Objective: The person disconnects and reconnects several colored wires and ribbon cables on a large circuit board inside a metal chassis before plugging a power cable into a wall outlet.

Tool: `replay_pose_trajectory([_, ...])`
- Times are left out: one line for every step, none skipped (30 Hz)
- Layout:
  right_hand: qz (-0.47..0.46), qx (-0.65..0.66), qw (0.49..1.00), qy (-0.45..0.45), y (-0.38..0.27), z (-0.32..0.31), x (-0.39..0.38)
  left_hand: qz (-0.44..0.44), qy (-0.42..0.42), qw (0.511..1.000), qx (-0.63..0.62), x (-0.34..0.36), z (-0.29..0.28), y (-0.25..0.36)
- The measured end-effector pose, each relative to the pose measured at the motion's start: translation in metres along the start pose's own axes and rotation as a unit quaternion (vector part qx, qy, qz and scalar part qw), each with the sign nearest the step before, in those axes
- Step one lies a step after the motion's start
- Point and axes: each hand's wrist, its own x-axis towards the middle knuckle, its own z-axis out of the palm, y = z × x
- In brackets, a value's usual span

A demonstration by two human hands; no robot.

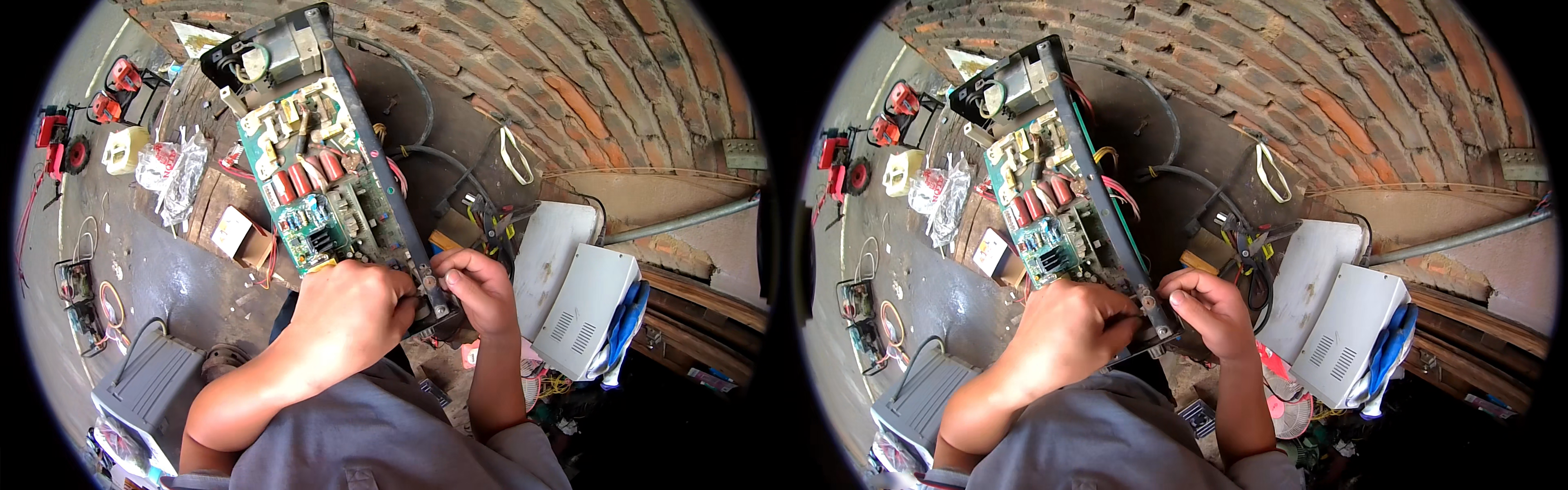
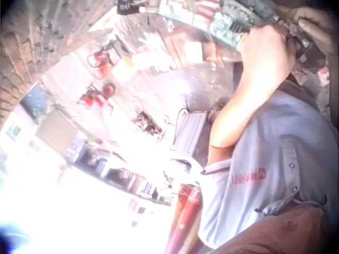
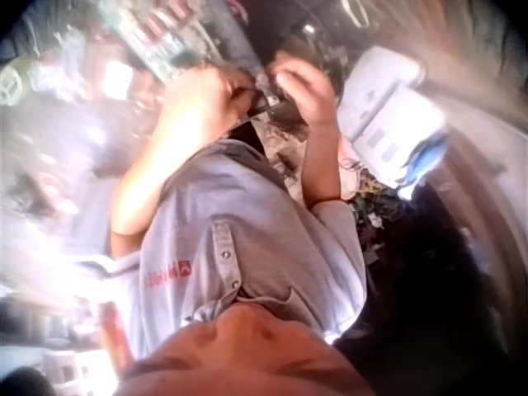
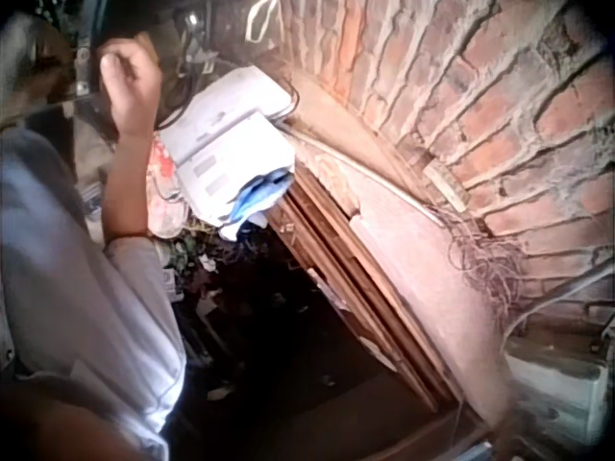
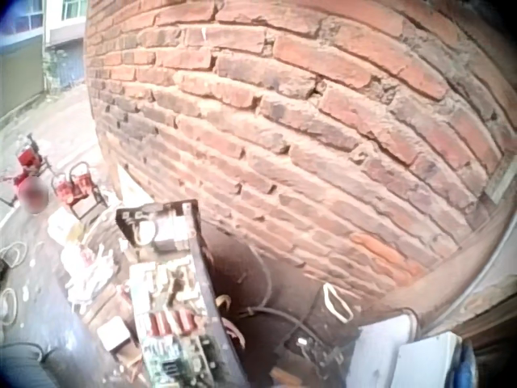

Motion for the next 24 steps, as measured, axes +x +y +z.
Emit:
replay_pose_trajectory([0.002, -0.003, 1.000, 0.007, 0.002, 0.000, 0.000, -0.026, 0.007, 1.000, -0.004, -0.002, 0.000, 0.002])
replay_pose_trajectory([0.005, -0.005, 1.000, 0.014, 0.005, -0.001, 0.001, -0.052, 0.014, 0.999, -0.008, -0.003, -0.001, 0.005])
replay_pose_trajectory([0.008, -0.008, 1.000, 0.021, 0.007, -0.002, 0.001, -0.078, 0.022, 0.997, -0.011, -0.005, 0.000, 0.007])
replay_pose_trajectory([-0.001, -0.011, 0.999, 0.034, 0.010, 0.001, 0.002, -0.063, 0.045, 0.997, -0.004, -0.007, 0.004, 0.005])
replay_pose_trajectory([-0.002, -0.012, 0.999, 0.032, 0.011, 0.000, 0.002, -0.080, 0.054, 0.995, 0.003, -0.007, 0.005, 0.007])
replay_pose_trajectory([-0.004, -0.014, 0.999, 0.029, 0.013, -0.001, 0.001, -0.096, 0.063, 0.993, 0.011, -0.007, 0.006, 0.009])
replay_pose_trajectory([-0.007, -0.014, 0.999, 0.028, 0.015, -0.002, 0.001, -0.111, 0.072, 0.991, 0.019, -0.006, 0.007, 0.011])
replay_pose_trajectory([-0.005, -0.004, 1.000, 0.026, 0.017, -0.002, 0.002, -0.104, 0.099, 0.990, 0.014, -0.006, 0.011, 0.011])
replay_pose_trajectory([-0.004, 0.006, 1.000, 0.025, 0.017, -0.002, 0.002, -0.108, 0.108, 0.988, 0.011, -0.005, 0.012, 0.014])
replay_pose_trajectory([-0.003, 0.015, 1.000, 0.022, 0.017, -0.002, 0.003, -0.113, 0.119, 0.987, 0.008, -0.004, 0.014, 0.017])
replay_pose_trajectory([-0.006, 0.018, 1.000, 0.017, 0.017, -0.002, 0.003, -0.116, 0.129, 0.985, 0.006, -0.003, 0.015, 0.020])
replay_pose_trajectory([-0.010, 0.021, 1.000, 0.012, 0.018, -0.002, 0.004, -0.106, 0.145, 0.984, 0.005, -0.001, 0.018, 0.020])
replay_pose_trajectory([-0.014, 0.026, 1.000, 0.007, 0.020, -0.003, 0.005, -0.103, 0.152, 0.983, 0.001, 0.000, 0.021, 0.021])
replay_pose_trajectory([-0.023, 0.029, 0.999, 0.006, 0.023, -0.004, 0.004, -0.099, 0.159, 0.982, -0.002, 0.002, 0.022, 0.023])
replay_pose_trajectory([-0.033, 0.030, 0.999, 0.008, 0.022, -0.005, 0.004, -0.095, 0.166, 0.982, -0.005, 0.004, 0.024, 0.023])
replay_pose_trajectory([-0.035, 0.037, 0.999, 0.013, 0.023, -0.004, 0.004, -0.075, 0.170, 0.983, 0.011, 0.005, 0.028, 0.019])
replay_pose_trajectory([-0.038, 0.044, 0.998, 0.018, 0.024, -0.005, 0.003, -0.091, 0.174, 0.980, 0.003, 0.006, 0.030, 0.022])
replay_pose_trajectory([-0.051, 0.066, 0.996, 0.023, 0.026, -0.005, 0.001, -0.107, 0.178, 0.978, -0.005, 0.008, 0.031, 0.025])
replay_pose_trajectory([-0.070, 0.064, 0.995, 0.036, 0.029, -0.005, 0.000, -0.121, 0.180, 0.976, -0.012, 0.010, 0.034, 0.027])
replay_pose_trajectory([-0.057, 0.065, 0.996, 0.025, 0.029, -0.006, -0.002, -0.129, 0.193, 0.973, -0.010, 0.008, 0.036, 0.026])
replay_pose_trajectory([-0.044, 0.067, 0.997, 0.014, 0.027, -0.008, -0.005, -0.159, 0.208, 0.965, -0.025, 0.005, 0.038, 0.028])
replay_pose_trajectory([-0.044, 0.059, 0.997, 0.011, 0.024, -0.009, -0.006, -0.168, 0.215, 0.962, -0.008, 0.005, 0.040, 0.027])
replay_pose_trajectory([-0.065, 0.070, 0.995, 0.014, 0.029, -0.010, -0.007, -0.179, 0.220, 0.959, 0.011, 0.005, 0.042, 0.028])
replay_pose_trajectory([-0.067, 0.088, 0.994, 0.015, 0.030, -0.011, -0.007, -0.193, 0.237, 0.952, -0.035, 0.007, 0.045, 0.031])
